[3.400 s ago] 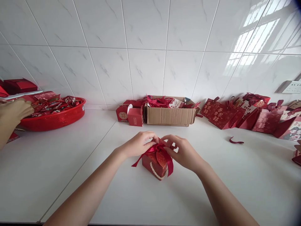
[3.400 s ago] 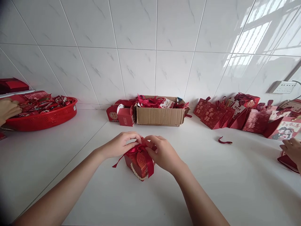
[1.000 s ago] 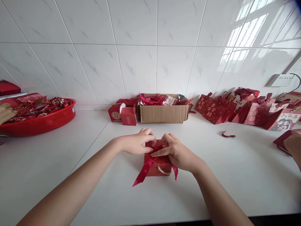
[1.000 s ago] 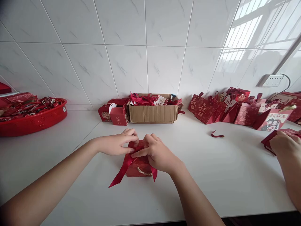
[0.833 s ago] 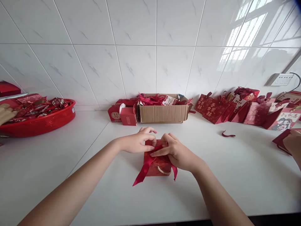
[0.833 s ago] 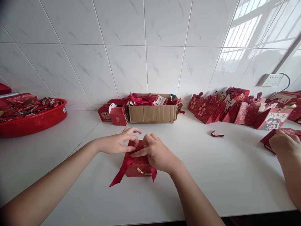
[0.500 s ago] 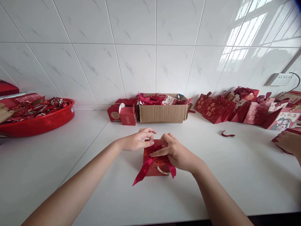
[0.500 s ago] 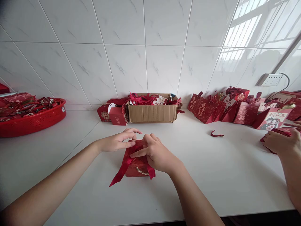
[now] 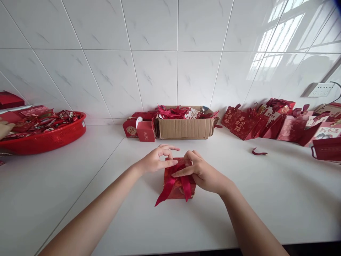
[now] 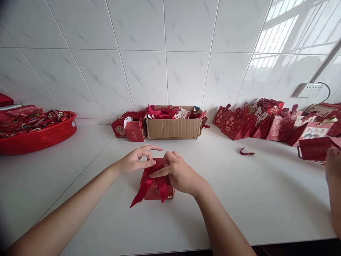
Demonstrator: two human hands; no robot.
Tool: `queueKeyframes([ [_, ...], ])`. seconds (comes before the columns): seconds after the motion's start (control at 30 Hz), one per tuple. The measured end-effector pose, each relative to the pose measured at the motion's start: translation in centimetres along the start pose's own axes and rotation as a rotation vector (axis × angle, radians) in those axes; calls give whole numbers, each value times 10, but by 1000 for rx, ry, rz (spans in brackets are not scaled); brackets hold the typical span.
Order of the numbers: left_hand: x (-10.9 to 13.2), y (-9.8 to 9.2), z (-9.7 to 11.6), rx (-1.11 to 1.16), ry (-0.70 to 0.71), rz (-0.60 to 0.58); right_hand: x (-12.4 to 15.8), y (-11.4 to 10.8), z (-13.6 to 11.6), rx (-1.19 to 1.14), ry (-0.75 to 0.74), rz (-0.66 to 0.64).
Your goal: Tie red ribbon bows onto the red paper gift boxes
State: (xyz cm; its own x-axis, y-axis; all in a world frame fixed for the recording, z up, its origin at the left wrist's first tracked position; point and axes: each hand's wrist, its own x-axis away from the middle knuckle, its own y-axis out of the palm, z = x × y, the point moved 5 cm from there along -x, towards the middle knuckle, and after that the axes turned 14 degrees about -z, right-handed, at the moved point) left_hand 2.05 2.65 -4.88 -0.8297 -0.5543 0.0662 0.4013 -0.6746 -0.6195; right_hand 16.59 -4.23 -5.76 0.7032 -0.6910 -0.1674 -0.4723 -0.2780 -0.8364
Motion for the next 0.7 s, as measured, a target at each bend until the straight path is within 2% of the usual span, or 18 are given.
queueKeyframes([
  [0.27,6,11,-2,273,-16,55,1,-1,1,-11,-2,10],
  [0.5,10,14,-7,204,-25,95,2,-1,0,1,-10,1],
  [0.7,7,20,5,193,1,200,3,-5,0,-35,-79,77],
])
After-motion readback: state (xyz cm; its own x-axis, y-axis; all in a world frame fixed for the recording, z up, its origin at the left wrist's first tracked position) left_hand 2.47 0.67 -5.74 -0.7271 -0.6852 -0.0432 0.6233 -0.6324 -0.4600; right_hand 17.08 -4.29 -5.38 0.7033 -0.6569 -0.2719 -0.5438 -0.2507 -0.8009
